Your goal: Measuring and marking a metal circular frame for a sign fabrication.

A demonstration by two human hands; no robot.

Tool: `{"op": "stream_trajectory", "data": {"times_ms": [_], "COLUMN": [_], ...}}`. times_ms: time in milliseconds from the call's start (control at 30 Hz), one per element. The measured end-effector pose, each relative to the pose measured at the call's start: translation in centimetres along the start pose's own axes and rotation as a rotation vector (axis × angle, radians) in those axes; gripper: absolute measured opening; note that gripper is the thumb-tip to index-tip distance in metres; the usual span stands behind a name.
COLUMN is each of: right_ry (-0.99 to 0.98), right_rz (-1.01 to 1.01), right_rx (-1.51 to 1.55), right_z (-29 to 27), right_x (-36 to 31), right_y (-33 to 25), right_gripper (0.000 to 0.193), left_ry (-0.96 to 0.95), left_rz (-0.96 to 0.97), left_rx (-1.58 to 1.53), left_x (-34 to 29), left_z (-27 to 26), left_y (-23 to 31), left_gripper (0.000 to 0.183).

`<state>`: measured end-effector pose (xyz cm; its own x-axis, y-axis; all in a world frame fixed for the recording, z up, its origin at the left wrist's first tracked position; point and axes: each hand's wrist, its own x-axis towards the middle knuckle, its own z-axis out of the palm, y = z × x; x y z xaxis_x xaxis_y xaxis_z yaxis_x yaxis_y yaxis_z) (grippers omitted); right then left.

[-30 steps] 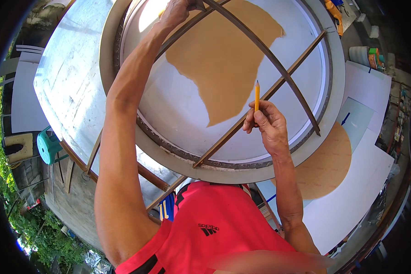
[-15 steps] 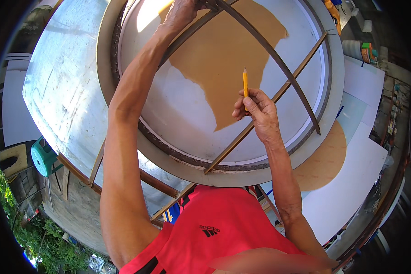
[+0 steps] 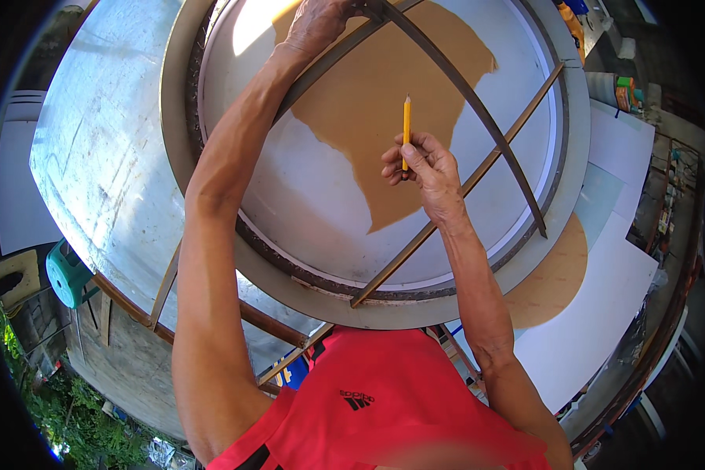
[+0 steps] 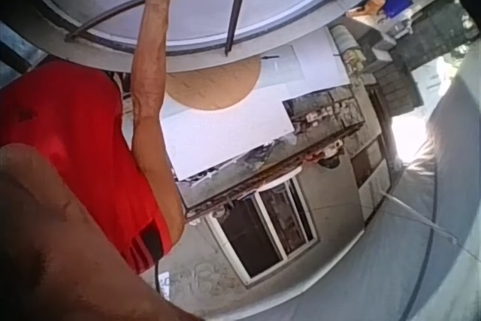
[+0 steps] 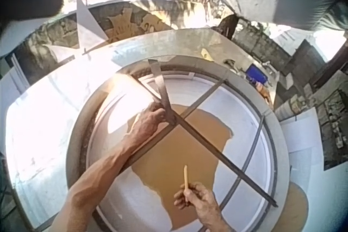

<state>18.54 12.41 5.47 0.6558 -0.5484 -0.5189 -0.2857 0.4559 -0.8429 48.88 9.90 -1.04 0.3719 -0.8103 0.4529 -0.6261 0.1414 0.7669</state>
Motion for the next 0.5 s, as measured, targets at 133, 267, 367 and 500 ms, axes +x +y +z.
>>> {"op": "stream_trajectory", "data": {"times_ms": [133,267,367,500], "right_ry": [0.063,0.181,0.298,0.281], "right_rz": [-0.157,-0.343,-0.528,-0.744], "right_rx": [-0.034,-0.239,-0.581,-0.741], "right_z": [0.1,1.1,3.7,4.1], "right_x": [2.9,5.5,8.6,13.1], "right_y": [-0.2,-6.1,-10.8,-13.8], "right_gripper": [0.026,0.034,0.041,0.048], "left_ry": [0.01,0.06,0.072,0.109], "left_rz": [0.065,-0.304,0.081,0.126], "left_rx": [-0.085,-0.694,0.326,0.267], "left_x": [0.1,0.3,-0.6,0.0], "left_z": [-0.1,0.0,-0.7,0.6], "left_y": [0.5,1.3,-2.4,-1.6], "left_gripper": [0.02,0.014,0.022,0.015]}}
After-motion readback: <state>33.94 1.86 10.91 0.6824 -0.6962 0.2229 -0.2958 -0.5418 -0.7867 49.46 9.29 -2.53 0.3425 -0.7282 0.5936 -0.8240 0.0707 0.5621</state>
